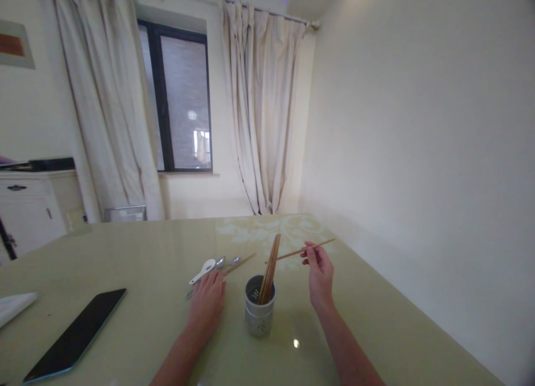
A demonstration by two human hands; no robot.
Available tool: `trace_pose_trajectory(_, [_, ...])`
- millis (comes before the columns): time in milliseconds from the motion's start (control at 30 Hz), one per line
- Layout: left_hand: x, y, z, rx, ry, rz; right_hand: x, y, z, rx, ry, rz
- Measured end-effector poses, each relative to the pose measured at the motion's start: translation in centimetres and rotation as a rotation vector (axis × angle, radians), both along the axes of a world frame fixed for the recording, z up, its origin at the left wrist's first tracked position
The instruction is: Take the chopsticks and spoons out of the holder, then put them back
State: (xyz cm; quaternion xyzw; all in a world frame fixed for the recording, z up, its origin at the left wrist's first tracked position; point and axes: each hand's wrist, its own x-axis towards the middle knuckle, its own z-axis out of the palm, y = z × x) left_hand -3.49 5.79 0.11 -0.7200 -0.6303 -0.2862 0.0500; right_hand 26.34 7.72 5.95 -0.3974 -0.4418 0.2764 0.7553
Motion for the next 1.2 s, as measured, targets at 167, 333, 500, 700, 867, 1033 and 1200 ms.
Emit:
trace_pose_trajectory(167, [-1.0, 0.5, -0.9, -0.045, 0.186, 0.102, 2.0, -1.1, 2.2, 0.133, 0.116, -0.081])
trace_pose_trajectory(333, [-1.1, 0.6, -0.6, -0.062, 0.193, 0.134, 0.0, -2.7, 3.1, 0.137, 0.046, 0.050])
trace_pose_trajectory(500, [-1.2, 0.3, 0.2, -0.083, 0.175, 0.112, -2.8, -3.7, 2.5, 0.061, -0.142, 0.251])
trace_pose_trajectory(700, [-0.3, 0.4, 0.2, -0.117, -0.251, 0.035, -3.7, -2.8, 0.6, -0.016, -0.164, 0.209])
trace_pose_trajectory(867, [2.4, -0.3, 0.4, -0.058, -0.618, -0.254, -5.0, -1.6, -1.8, -0.189, -0.181, 0.360])
trace_pose_trajectory(1033, [3.9, -1.5, 1.3, -0.146, -0.639, -0.493, -6.7, -1.6, -2.9, -0.181, -0.158, 0.407])
trace_pose_trajectory(1200, [2.3, -0.7, 1.2, -0.087, -0.435, -0.336, -5.1, -1.5, -1.3, -0.171, -0.115, 0.268])
